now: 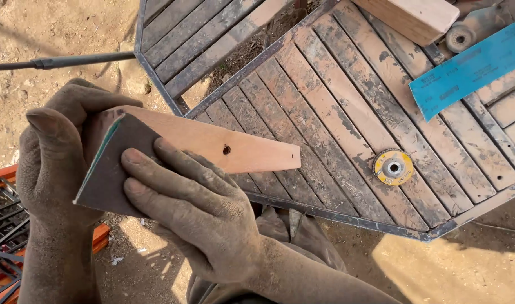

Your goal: Sanding a wooden beam by hand using sandpaper on a workbench to smooth the surface.

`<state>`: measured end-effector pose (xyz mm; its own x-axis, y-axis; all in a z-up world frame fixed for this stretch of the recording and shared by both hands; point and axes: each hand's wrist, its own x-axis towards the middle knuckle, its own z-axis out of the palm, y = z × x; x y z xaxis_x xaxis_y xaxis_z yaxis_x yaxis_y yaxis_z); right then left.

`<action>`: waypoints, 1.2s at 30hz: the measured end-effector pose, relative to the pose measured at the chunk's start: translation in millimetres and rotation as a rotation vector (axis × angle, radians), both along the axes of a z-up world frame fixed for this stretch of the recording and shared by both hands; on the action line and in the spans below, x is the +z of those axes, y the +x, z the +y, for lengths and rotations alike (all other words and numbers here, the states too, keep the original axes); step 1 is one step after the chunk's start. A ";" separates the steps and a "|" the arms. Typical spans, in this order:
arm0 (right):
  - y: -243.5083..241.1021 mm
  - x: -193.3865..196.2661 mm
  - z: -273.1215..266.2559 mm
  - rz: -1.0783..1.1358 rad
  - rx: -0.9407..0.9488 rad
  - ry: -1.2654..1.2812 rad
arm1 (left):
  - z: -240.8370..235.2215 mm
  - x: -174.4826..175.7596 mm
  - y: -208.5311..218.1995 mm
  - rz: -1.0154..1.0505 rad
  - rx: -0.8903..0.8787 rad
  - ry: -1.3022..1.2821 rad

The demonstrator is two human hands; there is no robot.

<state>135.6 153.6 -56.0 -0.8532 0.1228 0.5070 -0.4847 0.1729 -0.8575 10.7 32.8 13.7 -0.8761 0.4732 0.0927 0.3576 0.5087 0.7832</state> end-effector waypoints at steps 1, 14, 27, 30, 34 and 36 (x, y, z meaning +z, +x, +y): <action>-1.4 -34.3 0.3 0.004 -0.003 0.003 | -4.4 -6.1 -1.6 0.004 -0.003 0.003; 9.1 -24.1 3.0 0.033 -0.156 -0.027 | 12.7 -3.6 9.2 0.003 -0.117 0.124; 90.6 -283.2 142.5 -0.843 -0.760 -0.638 | 20.1 41.8 5.6 -0.268 0.234 -0.854; 78.5 -297.4 160.1 -0.811 -0.625 -1.053 | 19.7 36.3 14.2 -0.180 0.193 -0.673; 52.8 -242.9 142.2 -0.749 -0.576 -0.953 | 28.5 29.9 16.5 -0.029 0.073 -0.476; 44.7 -222.6 130.0 -0.697 -0.511 -0.774 | 40.6 34.5 22.1 0.016 0.070 -0.417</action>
